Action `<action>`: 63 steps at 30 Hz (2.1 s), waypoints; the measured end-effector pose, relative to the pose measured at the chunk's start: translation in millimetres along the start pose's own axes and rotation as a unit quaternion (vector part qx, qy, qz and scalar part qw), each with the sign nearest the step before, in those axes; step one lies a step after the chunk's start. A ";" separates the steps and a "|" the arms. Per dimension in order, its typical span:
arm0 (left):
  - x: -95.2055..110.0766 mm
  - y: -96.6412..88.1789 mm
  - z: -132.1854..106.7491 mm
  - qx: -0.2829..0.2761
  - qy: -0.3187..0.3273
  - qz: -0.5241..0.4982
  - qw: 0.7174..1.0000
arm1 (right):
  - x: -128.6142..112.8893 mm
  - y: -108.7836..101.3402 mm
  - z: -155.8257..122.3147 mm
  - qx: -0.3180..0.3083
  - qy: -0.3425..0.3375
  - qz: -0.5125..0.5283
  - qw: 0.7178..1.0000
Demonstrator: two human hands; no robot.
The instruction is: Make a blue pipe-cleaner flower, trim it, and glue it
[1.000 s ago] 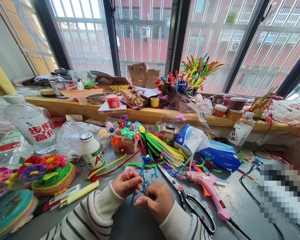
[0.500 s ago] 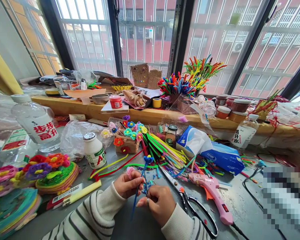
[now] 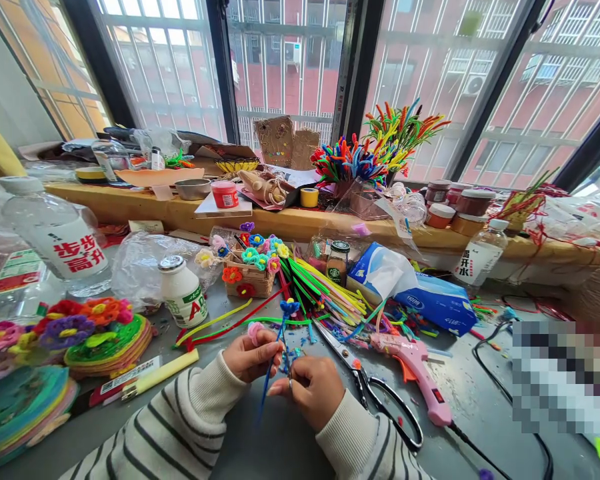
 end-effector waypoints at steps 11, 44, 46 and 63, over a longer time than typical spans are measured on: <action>-0.1 0.9 0.2 -0.008 0.003 -0.001 1.000 | 0.8 3.1 0.1 -0.012 -0.015 0.016 1.000; -5.2 -6.0 6.8 -0.025 0.010 -0.008 1.000 | 1.0 1.3 1.3 0.013 -0.012 0.002 1.000; -4.3 -4.9 5.5 -0.021 0.006 -0.003 1.000 | 1.0 2.0 0.6 -0.004 -0.002 0.015 1.000; -3.9 -5.3 4.7 -0.012 -0.015 0.005 1.000 | 1.3 1.8 0.9 0.044 -0.023 -0.013 0.999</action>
Point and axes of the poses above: each hand's wrist, its own z-axis towards the middle knuckle, its own y-axis out of the palm, x = y × z, the point moved 2 cm from there along z, towards the middle knuckle, and after that the axes turned 13 degrees about -z, right-handed, at the moved point
